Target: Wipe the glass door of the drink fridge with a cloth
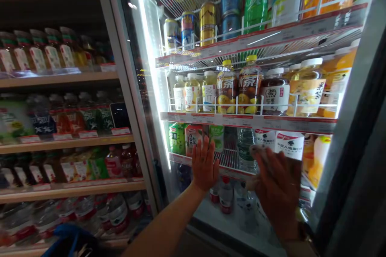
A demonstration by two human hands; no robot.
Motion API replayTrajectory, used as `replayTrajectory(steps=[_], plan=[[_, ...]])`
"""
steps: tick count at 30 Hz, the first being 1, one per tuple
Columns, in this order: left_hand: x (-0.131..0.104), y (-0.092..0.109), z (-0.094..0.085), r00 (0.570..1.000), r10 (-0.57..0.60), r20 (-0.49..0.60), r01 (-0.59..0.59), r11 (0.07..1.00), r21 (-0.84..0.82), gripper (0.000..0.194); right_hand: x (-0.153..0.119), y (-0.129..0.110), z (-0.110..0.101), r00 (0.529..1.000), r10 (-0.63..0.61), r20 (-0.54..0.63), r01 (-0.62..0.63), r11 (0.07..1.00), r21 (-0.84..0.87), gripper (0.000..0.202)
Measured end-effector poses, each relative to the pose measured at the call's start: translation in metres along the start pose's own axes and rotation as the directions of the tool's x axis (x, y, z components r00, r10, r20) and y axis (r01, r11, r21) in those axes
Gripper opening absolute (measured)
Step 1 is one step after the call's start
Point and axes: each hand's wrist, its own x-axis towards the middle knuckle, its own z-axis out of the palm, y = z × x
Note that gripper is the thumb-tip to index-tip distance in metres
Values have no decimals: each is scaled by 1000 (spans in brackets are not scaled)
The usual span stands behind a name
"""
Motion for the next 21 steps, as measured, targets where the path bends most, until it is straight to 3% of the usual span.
replayTrajectory(steps=[3, 8, 14, 21], plan=[[0, 0, 0, 1000, 6, -4, -6, 1000, 6, 59, 21, 9, -3, 986, 91, -141, -95, 995, -23, 62], [-1, 0, 0, 1000, 4, 0, -4, 1000, 7, 61, 17, -11, 7, 994, 98, -57, -102, 992, -70, 58], [-2, 0, 1, 1000, -5, -13, 5, 1000, -12, 61, -11, -30, 20, 996, -76, 54, 78, 997, -29, 56], [-2, -1, 1, 1000, 6, -9, -6, 1000, -22, 60, -74, -39, 26, 938, -246, 243, 207, 963, 175, 48]])
